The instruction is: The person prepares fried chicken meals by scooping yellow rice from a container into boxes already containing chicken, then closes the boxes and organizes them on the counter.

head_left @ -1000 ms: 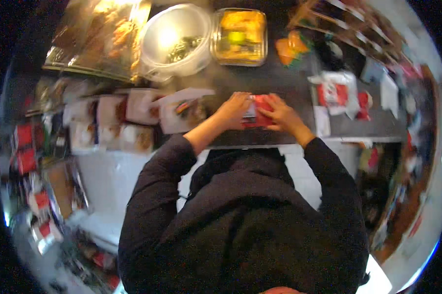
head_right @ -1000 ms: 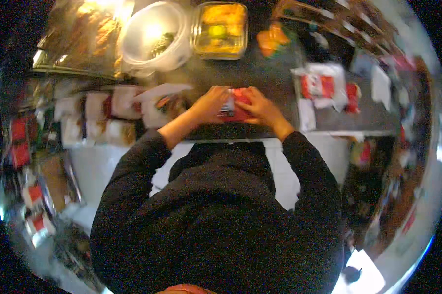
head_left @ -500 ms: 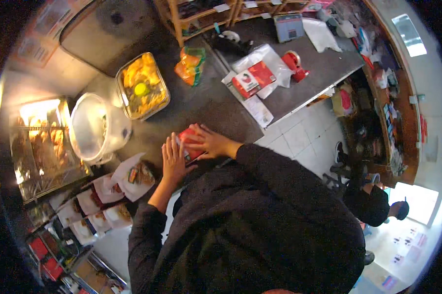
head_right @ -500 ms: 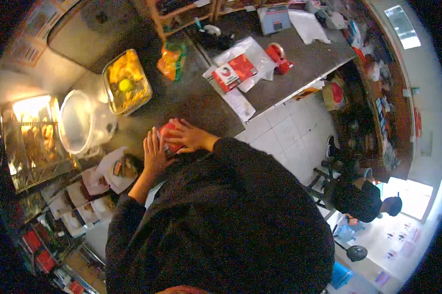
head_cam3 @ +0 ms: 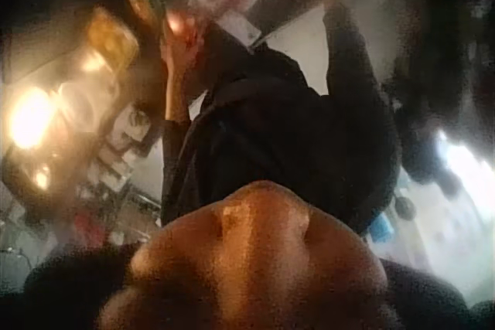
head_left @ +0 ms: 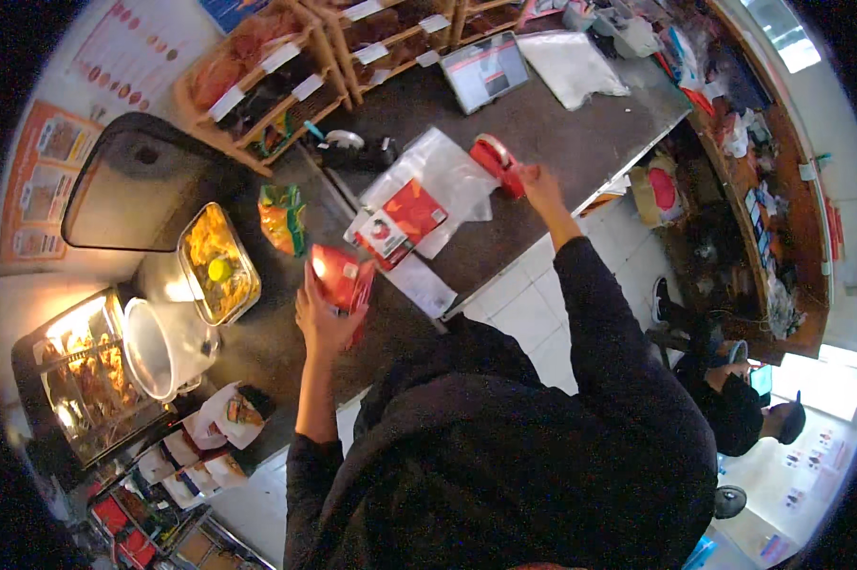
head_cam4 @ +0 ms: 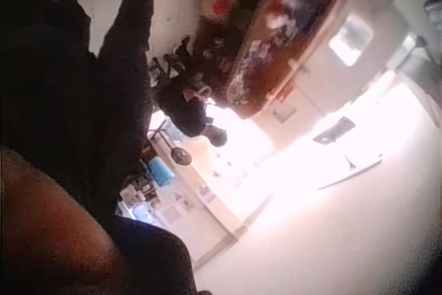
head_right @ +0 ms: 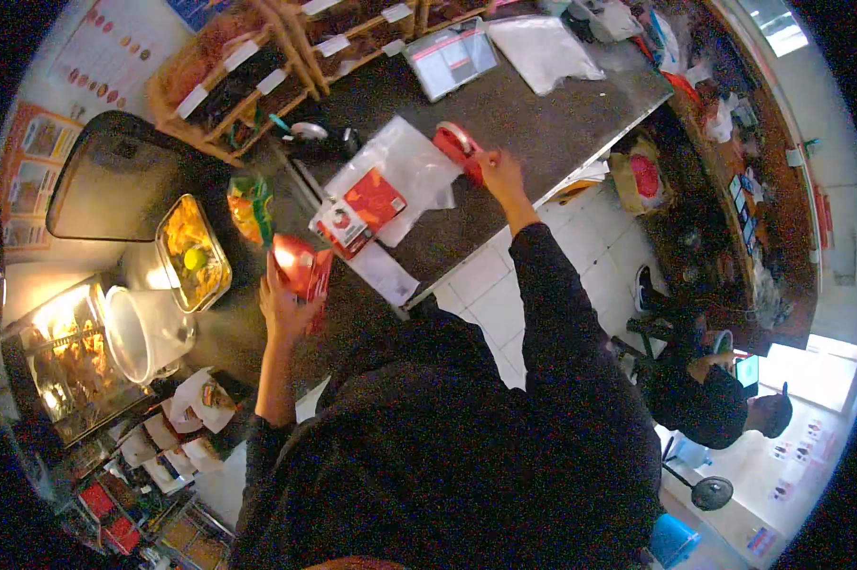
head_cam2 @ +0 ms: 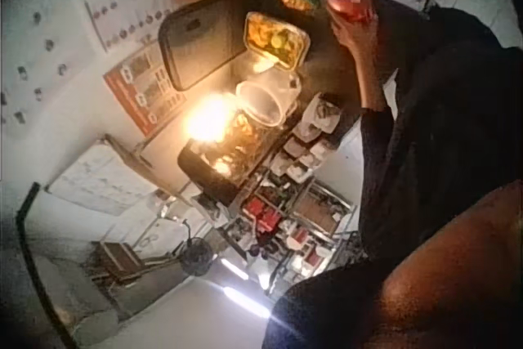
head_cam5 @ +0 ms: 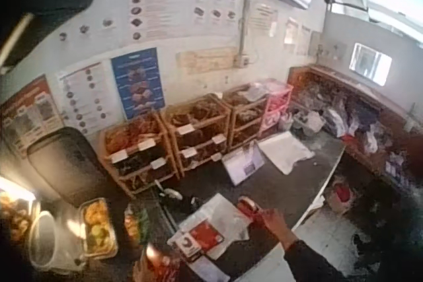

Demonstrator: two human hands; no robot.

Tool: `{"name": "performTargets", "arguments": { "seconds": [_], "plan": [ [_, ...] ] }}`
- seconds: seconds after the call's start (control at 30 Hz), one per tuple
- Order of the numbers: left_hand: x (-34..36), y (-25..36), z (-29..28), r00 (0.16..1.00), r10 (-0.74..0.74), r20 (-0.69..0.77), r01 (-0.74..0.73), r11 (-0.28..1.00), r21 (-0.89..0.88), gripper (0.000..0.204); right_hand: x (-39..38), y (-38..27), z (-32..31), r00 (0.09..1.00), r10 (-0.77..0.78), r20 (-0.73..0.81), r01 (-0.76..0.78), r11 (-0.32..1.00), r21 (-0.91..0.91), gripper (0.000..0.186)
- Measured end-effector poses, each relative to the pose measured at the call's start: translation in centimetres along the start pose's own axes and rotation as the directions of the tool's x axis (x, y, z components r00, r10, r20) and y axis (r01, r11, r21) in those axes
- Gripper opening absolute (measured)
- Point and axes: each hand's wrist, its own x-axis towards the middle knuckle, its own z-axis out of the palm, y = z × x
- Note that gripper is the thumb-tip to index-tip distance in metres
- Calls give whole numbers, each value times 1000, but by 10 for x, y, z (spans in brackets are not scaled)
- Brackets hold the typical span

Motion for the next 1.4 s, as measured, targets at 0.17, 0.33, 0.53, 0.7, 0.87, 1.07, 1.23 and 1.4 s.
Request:
{"name": "performTargets", "arguments": {
  "seconds": [0.17, 0.33, 0.53, 0.7, 0.87, 1.07, 1.23, 1.4],
  "plan": [
    [64, 95, 29, 959, 283, 8, -278, 935, 221, 116, 18, -46, -28, 659, 384, 647, -583, 804, 117, 53],
    [87, 107, 69, 951, 286, 116, -308, 892, 330, 114, -12, 15, -33, 817, 57, 574, -504, 554, 663, 39],
    [87, 116, 70, 947, 303, 108, -320, 861, 396, 116, -17, 70, -4, 897, 60, 437, -266, 864, 428, 37],
    [86, 121, 70, 962, 245, 118, -272, 891, 363, 114, -19, 72, -3, 991, -41, 126, 81, 942, -326, 51],
    [83, 115, 74, 970, 230, 83, -244, 895, 374, 114, -108, -86, -7, 842, -228, 488, -117, 807, 578, 37],
    [82, 122, 73, 979, 189, 77, -204, 904, 375, 101, -163, -143, 42, 943, -94, 318, -56, 901, 430, 46],
    [88, 114, 79, 975, 220, 34, -219, 916, 336, 100, -146, -128, 63, 860, -90, 502, -180, 867, 464, 40],
    [90, 108, 75, 957, 285, 53, -289, 926, 242, 107, -136, -102, 70, 877, -186, 444, -3, 921, 390, 39]
  ]
}}
